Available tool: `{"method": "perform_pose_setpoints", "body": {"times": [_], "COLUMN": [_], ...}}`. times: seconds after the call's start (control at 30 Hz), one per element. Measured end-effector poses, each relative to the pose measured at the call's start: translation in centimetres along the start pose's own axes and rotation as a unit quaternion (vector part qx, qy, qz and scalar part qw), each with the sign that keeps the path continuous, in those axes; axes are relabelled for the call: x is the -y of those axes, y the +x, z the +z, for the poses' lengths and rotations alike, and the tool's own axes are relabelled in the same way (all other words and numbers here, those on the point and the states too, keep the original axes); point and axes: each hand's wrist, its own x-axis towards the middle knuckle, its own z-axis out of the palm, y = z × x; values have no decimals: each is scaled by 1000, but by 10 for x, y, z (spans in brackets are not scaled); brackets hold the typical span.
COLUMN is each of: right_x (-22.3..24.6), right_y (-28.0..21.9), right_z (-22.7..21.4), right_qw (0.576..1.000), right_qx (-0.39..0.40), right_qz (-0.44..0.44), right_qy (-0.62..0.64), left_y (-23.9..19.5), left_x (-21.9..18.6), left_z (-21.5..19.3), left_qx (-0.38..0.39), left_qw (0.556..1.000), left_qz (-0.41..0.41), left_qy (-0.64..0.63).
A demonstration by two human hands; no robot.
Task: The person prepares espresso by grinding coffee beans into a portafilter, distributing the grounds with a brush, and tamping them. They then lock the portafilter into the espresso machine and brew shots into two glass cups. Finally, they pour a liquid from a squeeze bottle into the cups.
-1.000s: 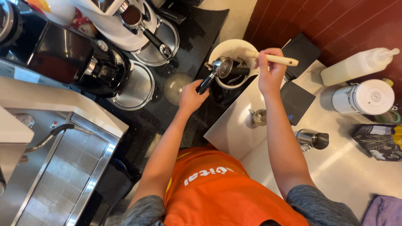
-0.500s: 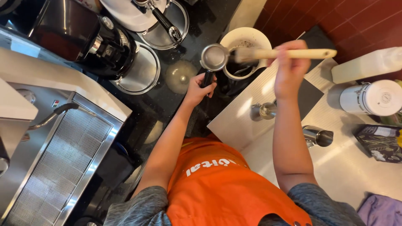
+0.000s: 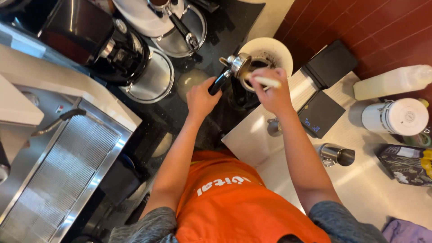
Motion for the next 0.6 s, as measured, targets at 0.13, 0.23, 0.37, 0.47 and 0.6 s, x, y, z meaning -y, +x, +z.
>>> {"method": "perform_pose_setpoints", "body": {"times": [0.13,0.23,0.37,0.47,0.6], "right_x": [9,16,-10,-3,39], "right_y": [-4,-1,-5,-1,13], "right_z": [3,16,22,31,24], "right_qw": [997,1000,995,969,983], "right_qx": [-9,-8,-71,-117,-33], "right_qz": [43,-7,11,61,-99], "right_qy": [-61,-13,68,207,149], "left_y": [-10,-12,-17,-16,-14], "left_x": [17,35,49,55,49], "left_z": [2,1,7,-4,-1], "left_qx": [-8,-22,100,160,205], "left_qw": [999,999,936,855,815], "left_qz": [-30,-19,-78,-123,-131], "left_qy": [18,-13,-328,-477,-526]}}
